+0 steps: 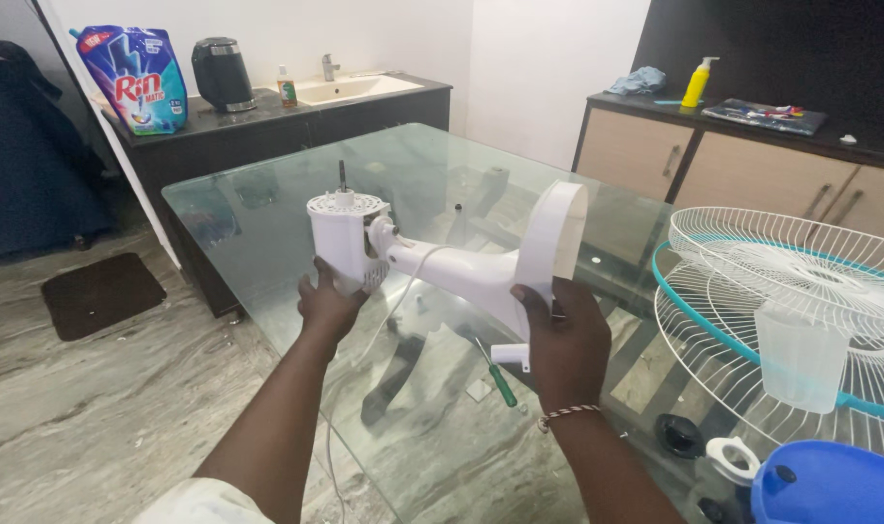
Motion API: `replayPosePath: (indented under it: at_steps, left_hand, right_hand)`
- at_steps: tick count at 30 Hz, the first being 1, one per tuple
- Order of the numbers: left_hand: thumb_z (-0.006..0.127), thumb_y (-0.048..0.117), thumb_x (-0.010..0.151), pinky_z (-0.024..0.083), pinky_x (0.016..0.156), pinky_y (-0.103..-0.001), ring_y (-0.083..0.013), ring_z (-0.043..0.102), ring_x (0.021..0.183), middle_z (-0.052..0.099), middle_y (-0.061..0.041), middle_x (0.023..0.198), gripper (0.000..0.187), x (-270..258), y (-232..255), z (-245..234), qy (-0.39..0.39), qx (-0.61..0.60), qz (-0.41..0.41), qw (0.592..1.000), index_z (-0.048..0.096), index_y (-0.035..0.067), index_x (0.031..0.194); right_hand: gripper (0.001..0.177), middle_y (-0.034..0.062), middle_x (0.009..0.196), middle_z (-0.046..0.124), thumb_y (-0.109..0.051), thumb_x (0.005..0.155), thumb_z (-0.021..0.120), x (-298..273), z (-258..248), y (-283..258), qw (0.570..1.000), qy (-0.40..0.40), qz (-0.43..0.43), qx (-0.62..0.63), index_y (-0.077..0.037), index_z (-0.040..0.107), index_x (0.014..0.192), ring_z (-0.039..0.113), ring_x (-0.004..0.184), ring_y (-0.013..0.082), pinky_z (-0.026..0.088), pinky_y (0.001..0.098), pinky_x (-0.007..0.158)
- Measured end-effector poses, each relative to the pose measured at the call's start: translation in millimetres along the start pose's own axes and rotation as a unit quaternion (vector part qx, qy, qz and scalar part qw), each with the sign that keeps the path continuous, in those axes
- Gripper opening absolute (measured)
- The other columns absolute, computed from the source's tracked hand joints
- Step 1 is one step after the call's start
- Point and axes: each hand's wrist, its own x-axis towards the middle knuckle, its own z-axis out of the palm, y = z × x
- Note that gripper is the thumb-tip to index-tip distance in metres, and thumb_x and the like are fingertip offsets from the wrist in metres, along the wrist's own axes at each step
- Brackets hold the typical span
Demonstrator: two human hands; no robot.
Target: The person disassembles a white oscillating fan on a glass table, removes the rear housing, and uses a screwdriver to adjust internal wiring and components. The fan motor and cage remain on the table while the person works on the exposed electronics.
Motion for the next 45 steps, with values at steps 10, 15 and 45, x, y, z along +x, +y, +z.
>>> replayPosePath:
  at_steps: [10, 15, 45]
  left_hand:
    - [0.069, 0.035, 0.092, 0.035, 0.115, -0.049, -0.0418, 0.039, 0.14, 0.041, -0.023, 0.153, 0.07, -53, -1, 18, 0.066, -0.045, 0.195, 0.977, 0.046, 0.007, 0.151]
    - [0.059, 0.036, 0.099, 0.036, 0.113, -0.049, -0.0385, 0.042, 0.141, 0.048, -0.02, 0.153, 0.054, -111, 4, 10, 0.094, -0.069, 0.234, 0.965, 0.054, 0.006, 0.144]
    - [0.05, 0.05, 0.099, 0.058, 0.068, -0.037, -0.0247, 0.076, 0.075, 0.074, -0.017, 0.082, 0.053, -207, 78, -60, -0.049, -0.291, 0.236, 0.926, 0.059, 0.005, 0.125]
  right_hand:
    - [0.021, 0.0068, 0.099, 0.07, -0.022, 0.089, 0.077, -26, 28, -51, 0.995, -0.043, -0.01, 0.087, -0.004, 0.075, 0.1, 0.071, 0.079, 0.0193, 0.056, 0.0307, 0.062]
    - [0.021, 0.0064, 0.102, 0.071, -0.022, 0.093, 0.075, -42, 38, -70, 0.996, -0.057, -0.025, 0.064, -0.003, 0.073, 0.102, 0.072, 0.08, 0.0194, 0.057, 0.0304, 0.063]
    - [0.027, 0.0039, 0.11, 0.07, -0.004, 0.085, 0.068, -94, 32, -73, 0.986, -0.153, -0.046, -0.04, -0.01, 0.071, 0.111, 0.071, 0.088, 0.0296, 0.055, 0.0416, 0.073]
